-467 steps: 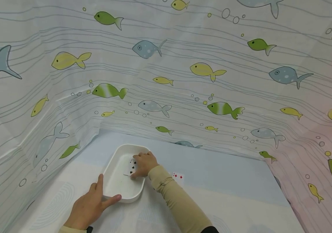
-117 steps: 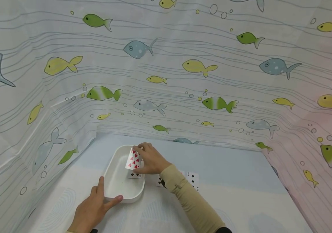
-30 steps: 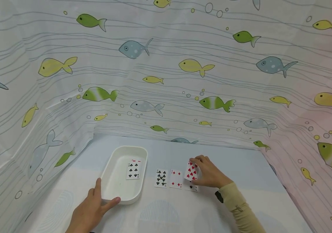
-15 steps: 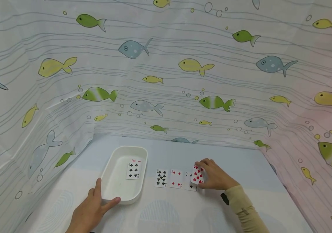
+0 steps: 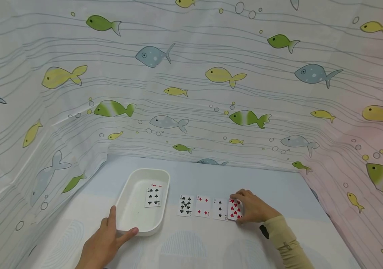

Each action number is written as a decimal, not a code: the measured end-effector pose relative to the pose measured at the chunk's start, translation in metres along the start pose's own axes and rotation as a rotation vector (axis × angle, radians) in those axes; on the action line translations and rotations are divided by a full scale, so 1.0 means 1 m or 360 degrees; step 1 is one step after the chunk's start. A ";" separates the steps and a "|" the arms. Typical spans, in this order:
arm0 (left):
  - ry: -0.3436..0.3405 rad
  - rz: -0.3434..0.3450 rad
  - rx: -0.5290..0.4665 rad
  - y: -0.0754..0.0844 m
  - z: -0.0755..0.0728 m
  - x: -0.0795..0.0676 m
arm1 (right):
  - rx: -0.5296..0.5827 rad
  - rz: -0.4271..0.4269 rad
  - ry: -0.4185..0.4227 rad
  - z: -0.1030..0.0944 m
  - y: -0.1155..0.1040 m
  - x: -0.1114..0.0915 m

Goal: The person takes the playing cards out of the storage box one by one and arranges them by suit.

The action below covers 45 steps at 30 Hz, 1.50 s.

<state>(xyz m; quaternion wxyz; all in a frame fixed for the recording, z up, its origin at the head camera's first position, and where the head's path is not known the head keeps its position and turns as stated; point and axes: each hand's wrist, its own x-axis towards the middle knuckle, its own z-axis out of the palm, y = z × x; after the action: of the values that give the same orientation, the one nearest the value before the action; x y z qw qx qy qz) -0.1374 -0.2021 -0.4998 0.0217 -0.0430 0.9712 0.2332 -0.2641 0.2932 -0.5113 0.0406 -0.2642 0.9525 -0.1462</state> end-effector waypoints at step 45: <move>0.0021 0.0028 -0.0012 -0.004 0.002 0.000 | 0.0176 0.0249 -0.0067 0.004 -0.007 0.007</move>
<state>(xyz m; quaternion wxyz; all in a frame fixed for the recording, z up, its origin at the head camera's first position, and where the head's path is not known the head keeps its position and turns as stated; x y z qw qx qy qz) -0.1375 -0.2050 -0.5030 0.0129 -0.0360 0.9708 0.2369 -0.2664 0.2826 -0.5127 0.0864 -0.1895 0.9596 -0.1892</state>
